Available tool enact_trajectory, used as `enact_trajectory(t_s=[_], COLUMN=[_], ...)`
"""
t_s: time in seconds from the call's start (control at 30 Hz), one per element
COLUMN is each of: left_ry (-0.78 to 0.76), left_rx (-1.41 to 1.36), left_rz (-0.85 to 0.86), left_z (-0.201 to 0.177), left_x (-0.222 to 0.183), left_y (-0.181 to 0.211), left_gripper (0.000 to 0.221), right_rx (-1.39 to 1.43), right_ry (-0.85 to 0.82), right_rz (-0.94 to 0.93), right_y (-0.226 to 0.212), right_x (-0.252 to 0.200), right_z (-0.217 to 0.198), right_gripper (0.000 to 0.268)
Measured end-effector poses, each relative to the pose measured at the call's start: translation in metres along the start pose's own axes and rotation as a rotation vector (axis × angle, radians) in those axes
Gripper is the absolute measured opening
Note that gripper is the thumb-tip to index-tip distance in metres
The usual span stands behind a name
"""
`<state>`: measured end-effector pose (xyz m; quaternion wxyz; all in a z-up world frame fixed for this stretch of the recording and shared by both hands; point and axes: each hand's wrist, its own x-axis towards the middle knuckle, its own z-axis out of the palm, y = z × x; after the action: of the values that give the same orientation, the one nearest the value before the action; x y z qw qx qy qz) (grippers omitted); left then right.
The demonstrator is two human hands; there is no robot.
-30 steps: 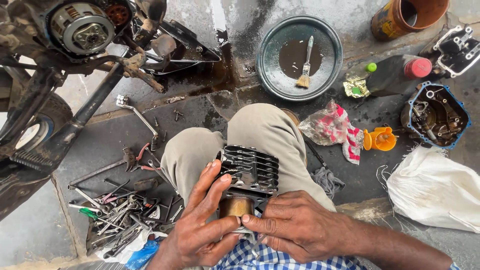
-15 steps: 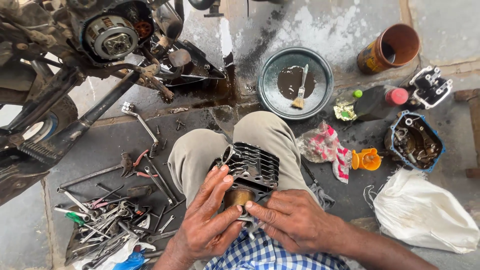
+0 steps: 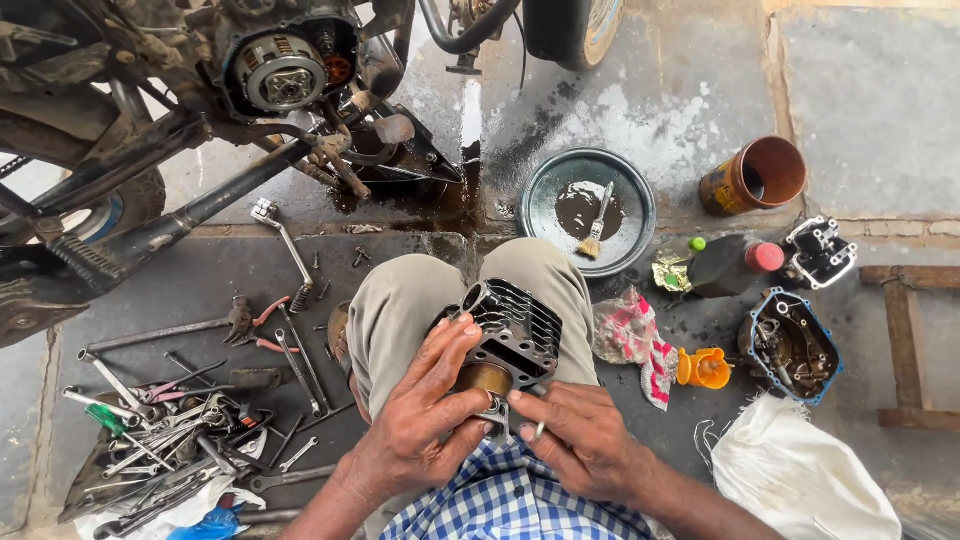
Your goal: Installing a piston into a cylinder block as part of a motorcycle engine rebuild.
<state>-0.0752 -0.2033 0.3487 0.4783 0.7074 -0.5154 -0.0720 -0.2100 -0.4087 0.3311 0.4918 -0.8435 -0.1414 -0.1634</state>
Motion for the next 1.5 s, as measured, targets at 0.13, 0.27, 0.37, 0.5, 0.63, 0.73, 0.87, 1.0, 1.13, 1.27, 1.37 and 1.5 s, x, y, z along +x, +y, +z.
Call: enact_trajectory(t_s=[0.13,0.27,0.37,0.5,0.63,0.73,0.87,1.0,1.13,1.27,1.37,1.5], left_ry=[-0.007,0.0,0.001,0.027,0.046,0.06,0.077,0.059,0.015,0.003,-0.017,-0.03], left_rx=[-0.004,-0.022,-0.044,-0.067,-0.096,-0.123,-0.127,-0.115,-0.08,-0.034,0.014,-0.001], left_rz=[-0.028,-0.02,-0.026,-0.037,-0.069,-0.088,-0.087,-0.078,-0.064,-0.057,-0.017,-0.023], left_z=[0.001,0.007,0.007,0.006,0.007,0.009,0.01,0.008,0.006,0.007,0.004,0.002], left_x=[-0.001,-0.005,-0.004,-0.005,-0.007,-0.011,-0.013,-0.011,-0.009,-0.012,-0.009,-0.004], left_y=[0.0,-0.005,-0.004,-0.002,0.001,0.001,-0.002,-0.003,-0.002,-0.004,-0.003,-0.002], left_gripper=[0.015,0.014,0.016,0.022,0.022,0.021,0.02,0.019,0.014,0.012,0.012,0.013], right_rx=[0.037,-0.021,-0.132,-0.218,-0.209,-0.2,-0.213,-0.25,-0.272,-0.225,-0.144,-0.069], right_ry=[0.102,0.127,0.073,-0.036,-0.049,-0.035,-0.028,-0.005,0.044,0.052,0.057,0.111], right_rz=[0.06,0.049,0.011,-0.061,-0.09,-0.093,-0.094,-0.083,-0.013,0.06,0.117,0.255], right_y=[-0.001,-0.007,-0.011,-0.014,-0.009,-0.008,-0.005,-0.008,-0.012,-0.017,-0.018,-0.02], right_x=[-0.002,0.016,0.032,0.046,0.046,0.044,0.039,0.034,0.027,0.026,0.025,0.019], right_z=[0.005,-0.001,-0.01,-0.019,-0.018,-0.015,-0.009,-0.004,0.007,0.008,0.01,0.015], right_gripper=[0.027,0.021,0.019,0.025,0.029,0.027,0.024,0.02,0.016,0.013,0.011,0.013])
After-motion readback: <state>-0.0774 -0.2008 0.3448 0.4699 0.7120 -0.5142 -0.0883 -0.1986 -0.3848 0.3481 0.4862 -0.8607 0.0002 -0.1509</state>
